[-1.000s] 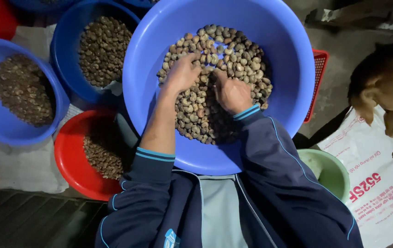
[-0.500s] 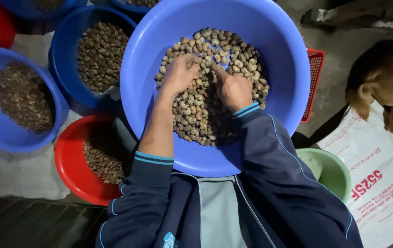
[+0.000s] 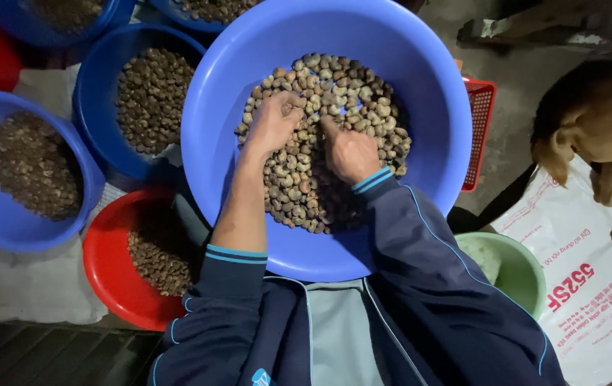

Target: Manually sorting nuts by picking them from a large central bowl and distributing them into smaller bowls based on quality.

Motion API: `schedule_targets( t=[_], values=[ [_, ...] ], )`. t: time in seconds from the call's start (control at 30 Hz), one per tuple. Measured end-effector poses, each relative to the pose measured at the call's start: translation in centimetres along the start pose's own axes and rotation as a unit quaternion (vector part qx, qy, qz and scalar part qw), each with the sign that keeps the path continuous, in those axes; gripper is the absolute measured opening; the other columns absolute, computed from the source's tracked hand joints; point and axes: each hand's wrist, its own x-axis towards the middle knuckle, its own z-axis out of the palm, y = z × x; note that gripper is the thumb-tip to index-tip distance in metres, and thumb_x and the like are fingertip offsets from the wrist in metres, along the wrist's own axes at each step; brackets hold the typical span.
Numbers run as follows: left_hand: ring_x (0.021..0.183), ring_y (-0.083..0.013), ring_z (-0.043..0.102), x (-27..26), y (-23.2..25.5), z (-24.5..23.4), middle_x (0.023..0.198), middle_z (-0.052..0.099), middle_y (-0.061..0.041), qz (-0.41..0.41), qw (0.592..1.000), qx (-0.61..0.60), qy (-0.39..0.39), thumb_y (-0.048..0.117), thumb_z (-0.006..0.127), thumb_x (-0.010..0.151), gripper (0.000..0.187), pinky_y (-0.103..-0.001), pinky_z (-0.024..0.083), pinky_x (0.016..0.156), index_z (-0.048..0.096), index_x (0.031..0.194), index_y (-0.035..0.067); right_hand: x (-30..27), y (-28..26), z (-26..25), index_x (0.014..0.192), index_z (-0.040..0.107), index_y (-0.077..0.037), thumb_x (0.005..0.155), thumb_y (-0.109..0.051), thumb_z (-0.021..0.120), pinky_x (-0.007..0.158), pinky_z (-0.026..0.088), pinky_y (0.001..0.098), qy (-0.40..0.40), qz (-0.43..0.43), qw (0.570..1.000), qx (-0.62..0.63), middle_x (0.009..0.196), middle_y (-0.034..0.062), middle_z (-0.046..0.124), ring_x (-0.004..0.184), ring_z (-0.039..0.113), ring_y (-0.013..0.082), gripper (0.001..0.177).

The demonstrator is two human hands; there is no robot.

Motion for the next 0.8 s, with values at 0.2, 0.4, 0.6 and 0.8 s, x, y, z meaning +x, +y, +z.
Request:
schedule_targets(
  t=[0.2, 0.4, 0.6, 0.8],
  values=[
    [0.113, -0.0468, 0.064, -0.4, 0.5, 0.1, 0.123, 0.064, -0.031, 0.006, 1.000, 0.016, -0.001, 0.012, 0.055, 0.104, 0.026, -0.062, 0.058, 0.081, 0.065, 0.126, 0.001, 0.2, 1.2, -2.7, 0.142, 0.049, -0.021, 0.102, -0.039, 0.047, 0.079, 0.059, 0.0599, 0.072, 0.101, 0.992, -0.032, 0.087, 0.0226, 0.076, 0.090, 0.075, 0.0449, 0.044],
    [0.130, -0.0497, 0.055, -3.6, 5.9, -0.5, 0.140, 0.057, -0.029, 0.056, 0.994, 0.064, -0.074, 0.007, 0.045, 0.108, 0.035, -0.074, 0.041, 0.108, 0.058, 0.140, 0.004, -0.6, 1.4, -2.3, 0.136, 0.048, -0.018, 0.097, -0.036, 0.054, 0.080, 0.054, 0.0637, -0.017, 0.102, 0.995, -0.008, 0.094, 0.0230, 0.075, 0.095, 0.073, 0.0484, 0.043],
    [0.120, -0.0453, 0.065, -1.0, 2.2, 2.9, 0.137, 0.060, -0.031, 0.045, 0.979, 0.186, -0.075, 0.011, 0.047, 0.107, 0.044, -0.067, 0.053, 0.097, 0.047, 0.149, -0.002, -1.7, -0.4, -4.4, 0.120, 0.063, -0.021, 0.100, -0.028, 0.049, 0.070, 0.059, 0.0602, 0.038, 0.025, 0.998, 0.053, 0.079, 0.0174, 0.074, 0.082, 0.074, 0.0467, 0.025],
    [0.037, -0.0040, 0.034, 1.6, -0.6, 2.9, 0.151, 0.052, -0.020, -0.015, 0.991, 0.134, 0.011, 0.014, 0.053, 0.102, 0.053, -0.021, 0.037, 0.030, 0.041, 0.154, 0.013, 2.5, 3.7, -2.4, 0.146, 0.044, 0.006, 0.099, -0.025, 0.058, 0.051, 0.052, 0.0527, 0.225, 0.045, 0.973, -0.025, 0.081, 0.0197, 0.072, 0.059, 0.067, 0.0432, 0.058]
  ],
)
